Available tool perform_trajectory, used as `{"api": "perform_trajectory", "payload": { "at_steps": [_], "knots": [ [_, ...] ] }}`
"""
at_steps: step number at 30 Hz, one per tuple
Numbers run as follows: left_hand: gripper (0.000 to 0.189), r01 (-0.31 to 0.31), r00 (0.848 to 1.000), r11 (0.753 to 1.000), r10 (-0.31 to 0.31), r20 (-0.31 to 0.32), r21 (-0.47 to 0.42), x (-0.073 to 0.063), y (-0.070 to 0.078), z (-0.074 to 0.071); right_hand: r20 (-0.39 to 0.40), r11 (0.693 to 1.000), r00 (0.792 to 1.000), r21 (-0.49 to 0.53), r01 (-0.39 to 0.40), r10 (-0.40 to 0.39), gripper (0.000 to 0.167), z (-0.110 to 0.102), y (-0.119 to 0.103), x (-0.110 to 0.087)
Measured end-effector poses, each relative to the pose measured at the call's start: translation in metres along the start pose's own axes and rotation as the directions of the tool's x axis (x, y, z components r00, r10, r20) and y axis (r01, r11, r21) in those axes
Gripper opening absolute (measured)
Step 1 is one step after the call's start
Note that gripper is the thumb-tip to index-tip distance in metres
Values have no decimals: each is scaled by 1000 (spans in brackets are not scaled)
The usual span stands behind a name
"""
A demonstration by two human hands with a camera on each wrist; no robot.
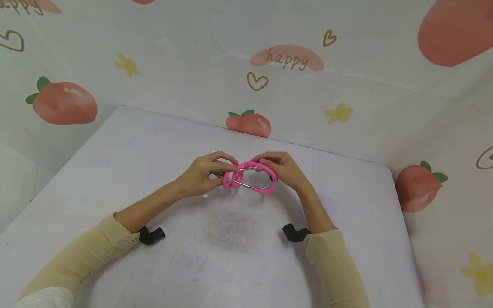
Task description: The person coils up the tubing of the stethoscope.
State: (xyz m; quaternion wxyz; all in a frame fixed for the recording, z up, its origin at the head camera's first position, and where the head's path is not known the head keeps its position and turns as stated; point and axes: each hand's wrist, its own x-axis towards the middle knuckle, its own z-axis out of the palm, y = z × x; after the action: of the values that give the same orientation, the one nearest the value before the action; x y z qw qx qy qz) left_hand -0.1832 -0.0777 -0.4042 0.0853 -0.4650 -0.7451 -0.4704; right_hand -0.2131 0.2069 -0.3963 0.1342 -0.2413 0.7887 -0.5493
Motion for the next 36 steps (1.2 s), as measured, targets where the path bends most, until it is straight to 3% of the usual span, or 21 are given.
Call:
{"api": "perform_trajectory", "payload": {
  "at_steps": [8,12,26,36],
  "knots": [
    [36,39,998,999,-38,-45,23,0,-2,-2,21,993,997,92,-78,76,38,-3,9,-6],
    [35,58,995,998,-55,-85,37,1,-3,-6,-6,990,998,125,-61,62,34,0,16,-9],
    [43,184,976,981,-174,-128,65,0,-5,-9,-119,999,992,8,-32,32,32,16,24,-14],
    [48,188,977,982,-183,-108,33,-3,-7,-7,-151,994,986,-69,-81,70,30,22,23,-12]
  ]
}}
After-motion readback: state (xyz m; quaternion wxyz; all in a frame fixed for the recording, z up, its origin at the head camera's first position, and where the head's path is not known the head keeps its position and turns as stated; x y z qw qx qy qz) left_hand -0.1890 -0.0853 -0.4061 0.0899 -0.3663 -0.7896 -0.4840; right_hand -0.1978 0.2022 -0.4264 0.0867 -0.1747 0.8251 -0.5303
